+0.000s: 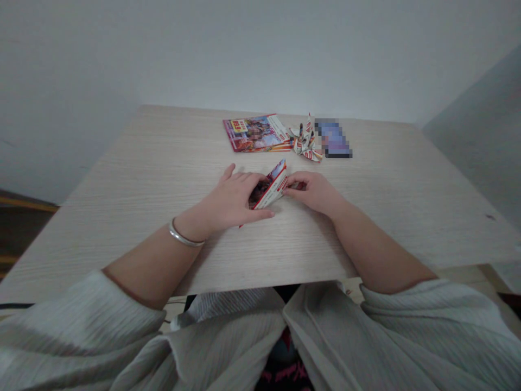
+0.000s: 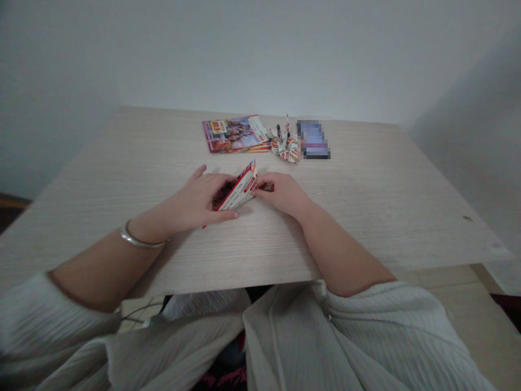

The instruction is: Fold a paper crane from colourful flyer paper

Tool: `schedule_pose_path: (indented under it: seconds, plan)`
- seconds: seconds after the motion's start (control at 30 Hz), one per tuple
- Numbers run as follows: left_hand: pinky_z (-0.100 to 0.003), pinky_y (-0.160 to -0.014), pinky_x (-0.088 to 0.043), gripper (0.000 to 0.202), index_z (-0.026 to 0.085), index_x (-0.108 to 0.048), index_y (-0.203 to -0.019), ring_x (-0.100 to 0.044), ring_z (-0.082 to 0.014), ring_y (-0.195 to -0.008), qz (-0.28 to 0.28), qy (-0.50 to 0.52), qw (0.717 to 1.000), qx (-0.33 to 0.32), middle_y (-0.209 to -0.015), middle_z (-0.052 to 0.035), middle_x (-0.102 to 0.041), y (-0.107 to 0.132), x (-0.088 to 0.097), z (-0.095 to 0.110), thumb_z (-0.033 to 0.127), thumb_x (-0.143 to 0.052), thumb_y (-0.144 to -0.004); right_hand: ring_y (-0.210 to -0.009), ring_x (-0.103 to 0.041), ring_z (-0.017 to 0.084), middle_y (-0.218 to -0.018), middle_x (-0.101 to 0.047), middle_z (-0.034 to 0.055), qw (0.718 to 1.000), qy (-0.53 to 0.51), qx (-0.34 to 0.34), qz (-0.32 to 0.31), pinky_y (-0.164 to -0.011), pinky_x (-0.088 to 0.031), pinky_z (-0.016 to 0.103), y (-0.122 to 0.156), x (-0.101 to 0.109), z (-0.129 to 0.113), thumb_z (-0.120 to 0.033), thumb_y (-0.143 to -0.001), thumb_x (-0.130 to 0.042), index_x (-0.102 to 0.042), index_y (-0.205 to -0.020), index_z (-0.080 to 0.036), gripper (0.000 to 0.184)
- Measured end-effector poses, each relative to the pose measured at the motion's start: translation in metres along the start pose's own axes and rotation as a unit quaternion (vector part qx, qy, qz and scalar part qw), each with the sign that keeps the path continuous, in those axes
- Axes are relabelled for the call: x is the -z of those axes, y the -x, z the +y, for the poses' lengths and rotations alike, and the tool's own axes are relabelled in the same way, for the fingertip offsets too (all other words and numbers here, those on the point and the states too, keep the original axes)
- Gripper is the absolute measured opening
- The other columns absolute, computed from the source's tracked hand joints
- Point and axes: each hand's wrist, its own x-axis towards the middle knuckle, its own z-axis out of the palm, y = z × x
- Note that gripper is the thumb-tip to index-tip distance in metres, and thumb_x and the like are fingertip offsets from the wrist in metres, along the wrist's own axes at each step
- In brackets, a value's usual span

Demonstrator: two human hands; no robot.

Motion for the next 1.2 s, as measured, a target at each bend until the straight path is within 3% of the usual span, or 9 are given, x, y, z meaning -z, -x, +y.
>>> schedule_pose_path:
  seconds: [0.13,0.27,0.5,0.63,0.8,0.9,1.03,1.1,1.2]
  plan:
    - [-0.059,-0.123,-0.026,0.091,0.013,-0.048,-0.142,-0.059,-0.0382,-0.128,0.011,-0.02,1.0,-0.007,-0.139,-0.0201,-0.063,0.002,-0.003,0.0,0.072,-0.07,-0.076,-0.073,-0.069,0.017,-0.082,-0.077,0.0017,0.999,-0.045,-0.012,0.014,-0.075,-0.056,0.033,0.0,-0.003,0.002,-0.025,-0.079,-0.076,-0.077,-0.082,-0.021,0.006]
    - [-0.053,-0.115,-0.039,0.112,0.005,-0.03,-0.156,-0.054,-0.0413,-0.133,0.016,-0.024,0.999,0.016,-0.146,-0.0267,-0.057,0.002,-0.004,0.001,0.068,-0.074,-0.074,-0.075,-0.072,0.018,-0.08,-0.078,0.0007,0.996,-0.09,-0.011,0.016,-0.08,-0.059,0.035,-0.001,-0.006,0.005,-0.023,-0.078,-0.074,-0.075,-0.08,-0.021,0.003]
    - [-0.065,-0.123,-0.019,0.122,0.007,-0.015,-0.163,-0.054,-0.0424,-0.135,0.027,-0.035,0.999,0.021,-0.142,-0.0238,-0.061,0.001,0.003,0.0,0.072,-0.07,-0.076,-0.082,-0.075,0.02,-0.088,-0.079,0.0025,0.992,-0.123,-0.005,0.025,-0.086,-0.061,0.039,0.0,-0.007,0.004,-0.027,-0.077,-0.074,-0.073,-0.083,-0.022,0.008]
    - [-0.059,-0.12,-0.032,0.102,0.011,-0.029,-0.161,-0.058,-0.0378,-0.13,0.049,-0.006,0.998,0.043,-0.142,-0.0201,-0.061,0.001,0.008,0.001,0.061,-0.069,-0.081,-0.083,-0.075,0.019,-0.089,-0.078,0.0027,0.988,-0.144,0.003,0.046,-0.086,-0.061,0.039,-0.001,-0.006,0.004,-0.027,-0.076,-0.074,-0.069,-0.086,-0.022,0.012]
    - [-0.047,-0.107,-0.048,0.07,0.015,-0.058,-0.143,-0.063,-0.0323,-0.119,0.091,0.0,0.995,0.03,-0.131,-0.016,-0.065,0.002,0.009,0.0,0.054,-0.064,-0.086,-0.075,-0.073,0.016,-0.081,-0.074,-0.001,0.979,-0.19,0.011,0.073,-0.075,-0.061,0.033,-0.004,-0.007,0.007,-0.031,-0.071,-0.079,-0.061,-0.084,-0.024,0.024]
    - [-0.049,-0.108,-0.046,0.07,0.019,-0.06,-0.141,-0.063,-0.0335,-0.121,0.094,-0.022,0.995,0.01,-0.133,-0.0145,-0.067,0.002,0.009,-0.002,0.06,-0.065,-0.085,-0.073,-0.072,0.015,-0.08,-0.073,-0.0019,0.976,-0.2,0.011,0.08,-0.073,-0.06,0.032,-0.005,-0.008,0.007,-0.034,-0.07,-0.082,-0.058,-0.082,-0.025,0.028]
    - [-0.058,-0.116,-0.037,0.105,0.018,-0.036,-0.16,-0.054,-0.0411,-0.135,0.036,-0.085,0.996,-0.003,-0.149,-0.018,-0.058,0.004,0.01,-0.001,0.068,-0.074,-0.075,-0.07,-0.069,0.014,-0.078,-0.072,-0.0019,0.977,-0.193,0.013,0.095,-0.071,-0.059,0.033,-0.004,-0.01,0.004,-0.036,-0.071,-0.082,-0.058,-0.083,-0.025,0.029]
    - [-0.063,-0.122,-0.027,0.11,0.017,-0.029,-0.163,-0.044,-0.0433,-0.143,0.017,-0.113,0.993,-0.013,-0.153,-0.0181,-0.054,0.005,0.009,-0.001,0.063,-0.075,-0.075,-0.069,-0.069,0.014,-0.079,-0.072,-0.0018,0.977,-0.187,0.015,0.1,-0.071,-0.059,0.033,-0.005,-0.011,0.004,-0.038,-0.072,-0.081,-0.057,-0.083,-0.025,0.029]
    - [-0.067,-0.125,-0.016,0.099,0.016,-0.031,-0.162,-0.037,-0.0429,-0.149,0.043,-0.126,0.991,0.001,-0.153,-0.0179,-0.054,0.005,0.006,-0.002,0.05,-0.074,-0.079,-0.071,-0.069,0.014,-0.081,-0.072,-0.0019,0.977,-0.179,0.024,0.111,-0.071,-0.058,0.033,-0.005,-0.011,0.004,-0.04,-0.075,-0.079,-0.056,-0.086,-0.026,0.03]
